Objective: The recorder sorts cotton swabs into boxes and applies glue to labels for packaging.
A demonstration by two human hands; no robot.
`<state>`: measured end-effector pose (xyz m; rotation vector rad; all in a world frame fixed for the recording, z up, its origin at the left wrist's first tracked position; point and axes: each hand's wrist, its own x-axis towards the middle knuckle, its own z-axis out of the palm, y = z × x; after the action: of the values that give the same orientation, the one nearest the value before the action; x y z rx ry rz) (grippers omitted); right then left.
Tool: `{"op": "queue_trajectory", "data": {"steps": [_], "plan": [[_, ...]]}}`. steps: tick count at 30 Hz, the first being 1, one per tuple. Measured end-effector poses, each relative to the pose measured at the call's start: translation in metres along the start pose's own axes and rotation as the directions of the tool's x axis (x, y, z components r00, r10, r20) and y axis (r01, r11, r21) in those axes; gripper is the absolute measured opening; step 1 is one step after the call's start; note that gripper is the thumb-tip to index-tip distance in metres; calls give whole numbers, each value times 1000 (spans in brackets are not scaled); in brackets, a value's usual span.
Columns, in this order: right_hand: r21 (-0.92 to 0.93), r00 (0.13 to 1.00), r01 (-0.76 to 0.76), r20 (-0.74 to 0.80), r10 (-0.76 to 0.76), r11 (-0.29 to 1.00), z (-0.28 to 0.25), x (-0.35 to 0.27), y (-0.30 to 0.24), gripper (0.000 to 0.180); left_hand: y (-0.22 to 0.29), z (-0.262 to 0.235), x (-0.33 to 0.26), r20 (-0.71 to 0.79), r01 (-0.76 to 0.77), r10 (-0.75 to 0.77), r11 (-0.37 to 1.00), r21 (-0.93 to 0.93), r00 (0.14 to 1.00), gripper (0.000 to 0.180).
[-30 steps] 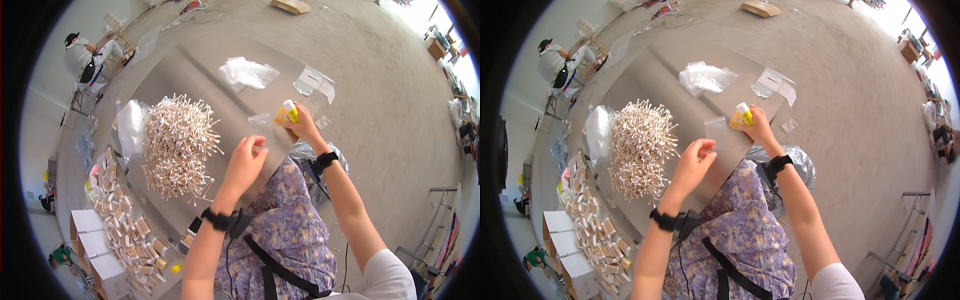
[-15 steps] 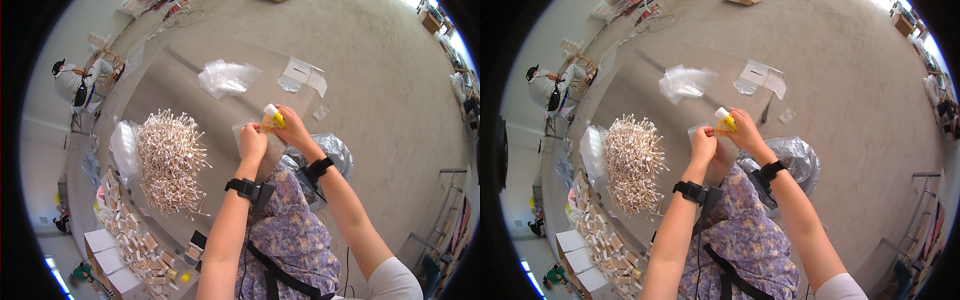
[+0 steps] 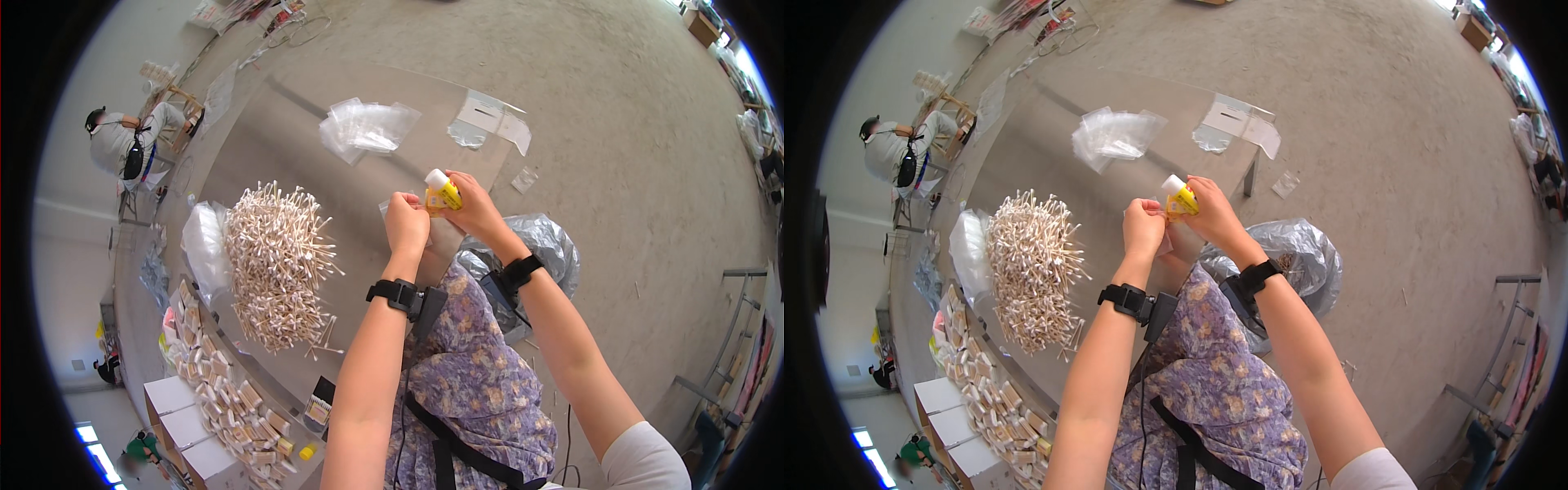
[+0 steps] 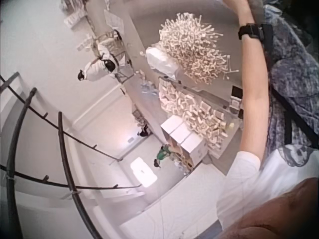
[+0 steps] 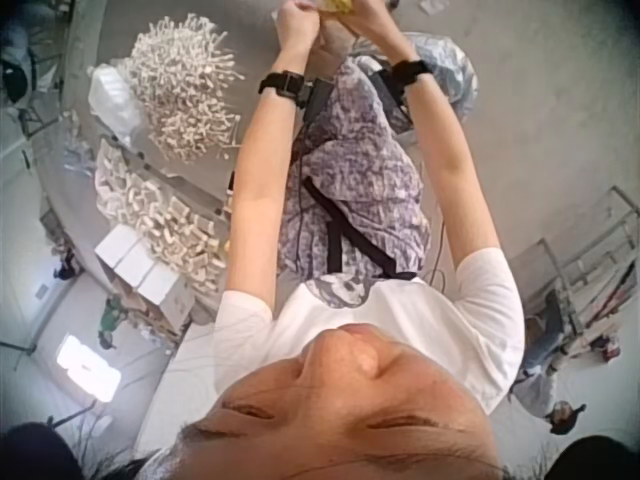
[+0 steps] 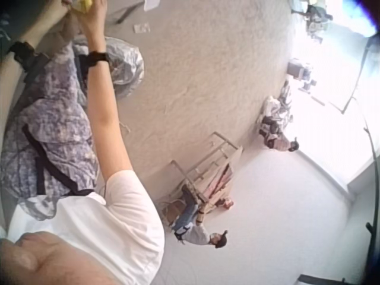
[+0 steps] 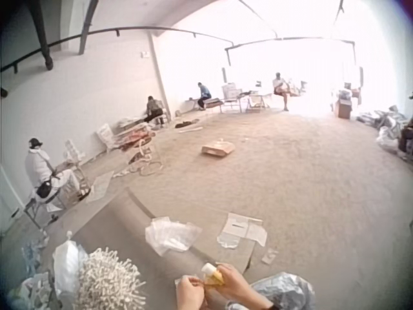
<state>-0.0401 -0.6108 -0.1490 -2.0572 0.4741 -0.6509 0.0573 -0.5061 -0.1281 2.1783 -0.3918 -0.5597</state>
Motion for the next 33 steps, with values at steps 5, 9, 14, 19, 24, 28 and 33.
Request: {"op": "queue_trajectory", "data": {"steps": [5, 9, 14, 19, 24, 28, 33], "plan": [[-20, 999, -40, 27, 41, 999, -2, -1, 6, 56, 26, -17, -16, -115, -39, 47, 996, 76, 992, 17], [-17, 998, -41, 47, 42, 999, 4, 1, 3, 60, 17, -58, -20, -90, -21, -3, 962, -272, 996, 15], [95, 999, -44, 20, 42, 994, -7, -1, 5, 54, -5, -119, -100, -58, -125, 114, 753, -646, 992, 12], [125, 966, 40, -257, -7, 991, -24, -19, -51, 38, -36, -176, -212, -166, -220, 146, 721, -657, 975, 7], [137, 976, -100, 207, 70, 986, -32, -110, -188, 49, -80, -219, -320, -355, -175, 64, 941, -289, 933, 12], [229, 806, -290, 582, 108, 929, -18, -176, -239, 38, -92, -223, -374, -351, -44, -187, 829, -557, 918, 10], [344, 742, -318, 671, 6, 884, 9, -221, -298, 33, -103, -223, -406, -382, -61, -389, 629, -775, 838, 21]]}}
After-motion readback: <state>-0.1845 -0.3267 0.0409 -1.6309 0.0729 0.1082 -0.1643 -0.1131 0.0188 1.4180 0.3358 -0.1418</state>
